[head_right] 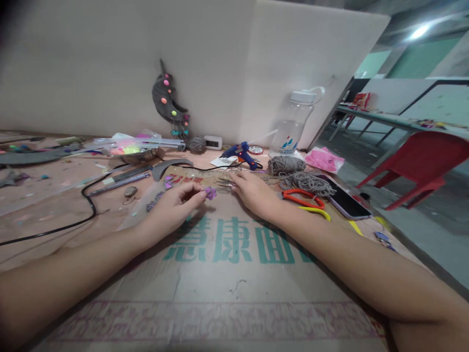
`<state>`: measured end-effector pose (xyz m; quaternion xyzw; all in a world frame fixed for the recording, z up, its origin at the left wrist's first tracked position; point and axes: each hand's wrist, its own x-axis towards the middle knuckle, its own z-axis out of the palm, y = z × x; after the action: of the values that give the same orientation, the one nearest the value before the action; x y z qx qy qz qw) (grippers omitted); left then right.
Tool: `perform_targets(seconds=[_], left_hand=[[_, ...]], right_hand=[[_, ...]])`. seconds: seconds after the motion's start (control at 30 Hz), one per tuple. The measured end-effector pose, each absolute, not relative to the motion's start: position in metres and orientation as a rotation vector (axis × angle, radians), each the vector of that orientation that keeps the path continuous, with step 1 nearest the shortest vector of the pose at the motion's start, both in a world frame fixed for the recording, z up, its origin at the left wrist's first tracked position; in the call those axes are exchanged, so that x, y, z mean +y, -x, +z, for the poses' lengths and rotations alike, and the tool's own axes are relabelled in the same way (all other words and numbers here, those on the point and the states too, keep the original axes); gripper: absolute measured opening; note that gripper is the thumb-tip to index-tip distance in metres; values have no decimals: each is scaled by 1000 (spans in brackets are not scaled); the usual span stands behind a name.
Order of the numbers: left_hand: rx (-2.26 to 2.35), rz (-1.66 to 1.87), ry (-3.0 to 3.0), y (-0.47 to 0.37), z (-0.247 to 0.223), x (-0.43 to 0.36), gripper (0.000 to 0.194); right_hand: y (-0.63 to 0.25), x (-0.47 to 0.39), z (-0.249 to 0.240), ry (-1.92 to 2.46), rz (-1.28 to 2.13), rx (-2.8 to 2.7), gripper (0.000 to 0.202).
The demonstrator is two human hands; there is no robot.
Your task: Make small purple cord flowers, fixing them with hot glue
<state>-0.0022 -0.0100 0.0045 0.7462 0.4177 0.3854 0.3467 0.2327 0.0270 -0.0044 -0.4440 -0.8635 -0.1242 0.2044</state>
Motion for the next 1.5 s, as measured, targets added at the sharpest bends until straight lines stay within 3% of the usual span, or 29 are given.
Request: perform_targets(seconds=[0.23,0.87,1.5], left_hand=[[1107,1023,-1933,2,5,-12,24],[1108,1036,-1947,2,6,-12,23],[1058,1017,-1889,1,6,-11,22]], right_hand=[[-238,18,9,1108,-232,-2140,38],[-224,-8,9,887,-564,-2373,30],[-224,-9,11,863,-475,-2374,30]])
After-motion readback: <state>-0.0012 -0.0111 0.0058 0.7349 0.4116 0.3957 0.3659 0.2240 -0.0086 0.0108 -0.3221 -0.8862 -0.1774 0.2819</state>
